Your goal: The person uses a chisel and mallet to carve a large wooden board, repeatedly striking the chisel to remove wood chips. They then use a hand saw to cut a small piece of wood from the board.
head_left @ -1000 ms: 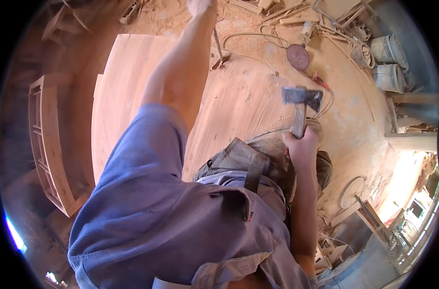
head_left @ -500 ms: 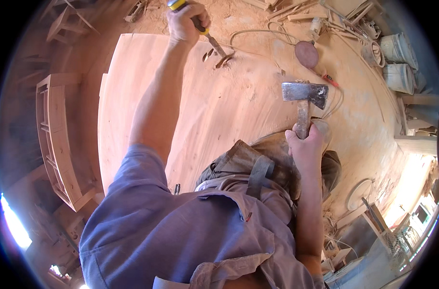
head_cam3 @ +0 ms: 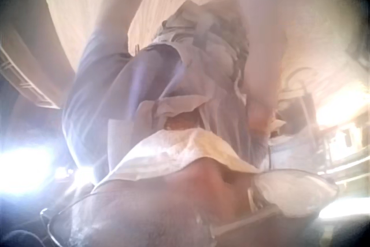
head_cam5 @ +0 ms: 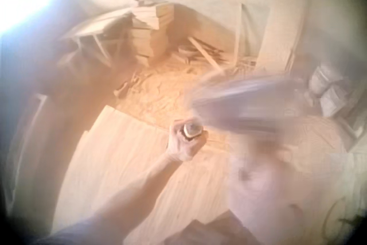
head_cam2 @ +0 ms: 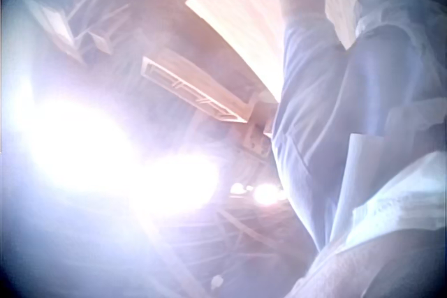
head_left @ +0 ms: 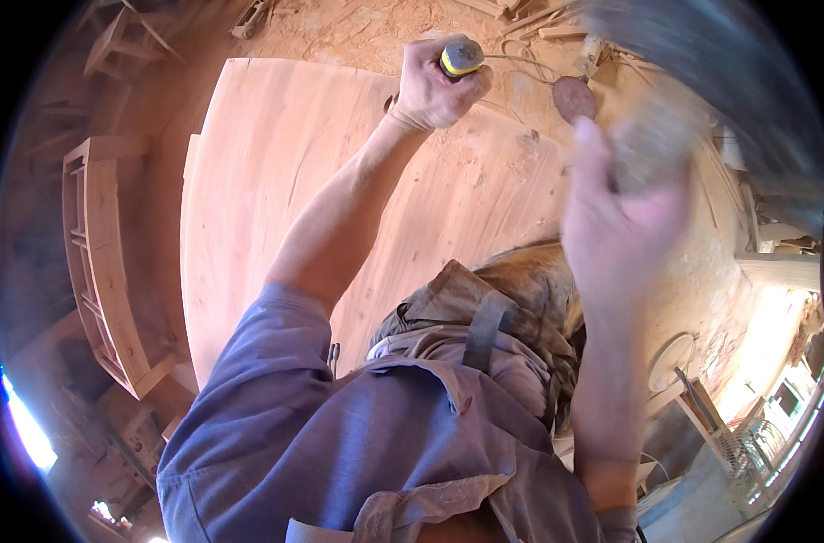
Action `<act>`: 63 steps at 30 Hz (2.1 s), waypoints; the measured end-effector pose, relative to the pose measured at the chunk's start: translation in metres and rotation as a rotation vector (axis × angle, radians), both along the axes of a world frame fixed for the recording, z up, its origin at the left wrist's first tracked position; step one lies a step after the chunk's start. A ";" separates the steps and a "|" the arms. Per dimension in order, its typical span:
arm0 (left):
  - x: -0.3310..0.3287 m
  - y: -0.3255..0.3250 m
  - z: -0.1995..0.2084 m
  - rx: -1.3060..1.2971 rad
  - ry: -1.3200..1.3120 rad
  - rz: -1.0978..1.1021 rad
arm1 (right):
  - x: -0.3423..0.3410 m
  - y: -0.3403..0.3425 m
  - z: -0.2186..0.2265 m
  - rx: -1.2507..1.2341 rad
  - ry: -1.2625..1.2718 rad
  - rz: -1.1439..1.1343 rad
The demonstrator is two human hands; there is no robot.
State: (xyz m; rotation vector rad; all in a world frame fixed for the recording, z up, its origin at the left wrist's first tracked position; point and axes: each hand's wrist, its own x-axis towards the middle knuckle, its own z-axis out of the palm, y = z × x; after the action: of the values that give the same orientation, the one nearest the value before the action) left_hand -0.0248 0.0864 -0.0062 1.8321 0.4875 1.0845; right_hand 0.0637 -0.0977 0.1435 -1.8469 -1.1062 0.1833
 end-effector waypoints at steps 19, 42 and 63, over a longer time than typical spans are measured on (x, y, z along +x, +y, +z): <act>-0.042 -0.003 0.037 -0.694 -0.350 0.064 | 0.058 -0.122 -0.106 -0.344 0.982 -0.401; -0.063 -0.024 -0.066 0.204 1.139 0.498 | 0.109 -0.090 -0.149 -0.863 1.235 0.000; -0.095 0.011 -0.113 0.262 0.951 0.595 | 0.102 0.076 -0.179 -0.925 0.662 0.399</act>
State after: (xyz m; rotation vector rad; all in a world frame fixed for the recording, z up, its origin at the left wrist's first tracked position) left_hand -0.1203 0.0973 -0.1187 2.4631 1.5785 0.5647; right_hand 0.1658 -0.0213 -0.0358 -2.0210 -0.9414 1.6367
